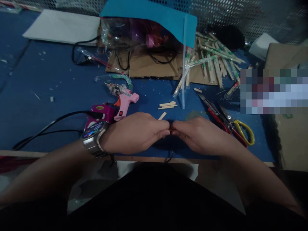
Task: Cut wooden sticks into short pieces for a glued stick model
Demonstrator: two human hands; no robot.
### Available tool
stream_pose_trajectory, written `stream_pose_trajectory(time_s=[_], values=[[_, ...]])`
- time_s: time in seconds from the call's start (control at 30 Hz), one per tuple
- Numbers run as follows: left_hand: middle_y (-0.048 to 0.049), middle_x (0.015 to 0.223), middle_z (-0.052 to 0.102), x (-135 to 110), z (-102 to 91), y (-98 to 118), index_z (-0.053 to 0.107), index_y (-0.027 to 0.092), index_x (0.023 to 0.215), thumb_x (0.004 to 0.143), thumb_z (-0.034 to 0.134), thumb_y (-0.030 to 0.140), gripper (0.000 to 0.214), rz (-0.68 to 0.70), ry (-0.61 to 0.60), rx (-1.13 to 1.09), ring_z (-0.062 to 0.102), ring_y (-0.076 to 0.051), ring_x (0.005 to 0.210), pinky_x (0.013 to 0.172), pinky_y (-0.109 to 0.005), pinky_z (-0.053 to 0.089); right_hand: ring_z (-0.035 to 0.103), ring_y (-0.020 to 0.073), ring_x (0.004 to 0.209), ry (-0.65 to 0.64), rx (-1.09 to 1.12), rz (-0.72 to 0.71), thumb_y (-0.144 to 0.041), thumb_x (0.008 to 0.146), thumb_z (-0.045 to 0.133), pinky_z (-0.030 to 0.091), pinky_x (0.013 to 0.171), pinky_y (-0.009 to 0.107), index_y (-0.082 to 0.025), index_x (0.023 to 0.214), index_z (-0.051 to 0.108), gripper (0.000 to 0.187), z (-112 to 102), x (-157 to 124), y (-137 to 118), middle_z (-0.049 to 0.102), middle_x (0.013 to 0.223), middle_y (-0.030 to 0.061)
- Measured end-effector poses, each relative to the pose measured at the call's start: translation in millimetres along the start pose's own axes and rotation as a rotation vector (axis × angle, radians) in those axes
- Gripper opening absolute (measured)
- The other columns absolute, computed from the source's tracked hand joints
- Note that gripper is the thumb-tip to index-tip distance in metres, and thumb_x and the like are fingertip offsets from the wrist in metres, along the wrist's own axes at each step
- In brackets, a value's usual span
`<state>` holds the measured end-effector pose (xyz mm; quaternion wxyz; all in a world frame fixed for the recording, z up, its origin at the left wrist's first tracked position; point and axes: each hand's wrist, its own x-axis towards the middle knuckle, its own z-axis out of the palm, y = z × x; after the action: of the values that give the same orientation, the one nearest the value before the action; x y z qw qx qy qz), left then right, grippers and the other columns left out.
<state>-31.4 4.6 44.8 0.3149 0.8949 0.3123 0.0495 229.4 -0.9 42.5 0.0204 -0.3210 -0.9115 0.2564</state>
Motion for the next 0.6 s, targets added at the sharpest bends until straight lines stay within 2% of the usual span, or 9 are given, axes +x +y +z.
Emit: stream_pose_trajectory(time_s=[0.33,0.47,0.6], values=[[0.0028,0.066,0.063,-1.5,-3.0,-0.7,0.057,0.024,0.087,0.116,0.049,0.03,0.031,0.042,-0.008,-0.064,0.054,-0.014,0.054,0.057,-0.034,0.024,0.054,0.0157,0.063,0.04,0.158,-0.076,-0.027,0.115,0.048,0.028,0.062,0.031,-0.024,0.095,0.061,0.024,-2.8,0.6,0.6,0.067,0.073,-0.0003],[0.0024,0.068,0.068,-1.1,-2.9,-2.2,0.061,0.024,0.088,0.116,0.048,0.032,0.031,0.035,-0.033,-0.096,0.058,-0.014,0.056,0.058,-0.033,0.028,0.052,0.0155,0.062,0.016,0.188,-0.07,-0.031,0.117,0.047,0.028,0.061,0.03,-0.024,0.095,0.059,0.026,-4.1,0.7,1.6,0.065,0.073,-0.0007],[0.0004,0.079,0.076,-0.1,-4.5,-2.3,0.065,0.024,0.093,0.116,0.047,0.031,0.03,0.012,-0.058,-0.104,0.067,-0.015,0.067,0.062,-0.031,0.034,0.055,0.0146,0.063,-0.035,0.234,-0.034,-0.03,0.117,0.047,0.032,0.062,0.029,-0.024,0.094,0.057,0.025,-9.4,1.2,-0.6,0.067,0.076,-0.0003]])
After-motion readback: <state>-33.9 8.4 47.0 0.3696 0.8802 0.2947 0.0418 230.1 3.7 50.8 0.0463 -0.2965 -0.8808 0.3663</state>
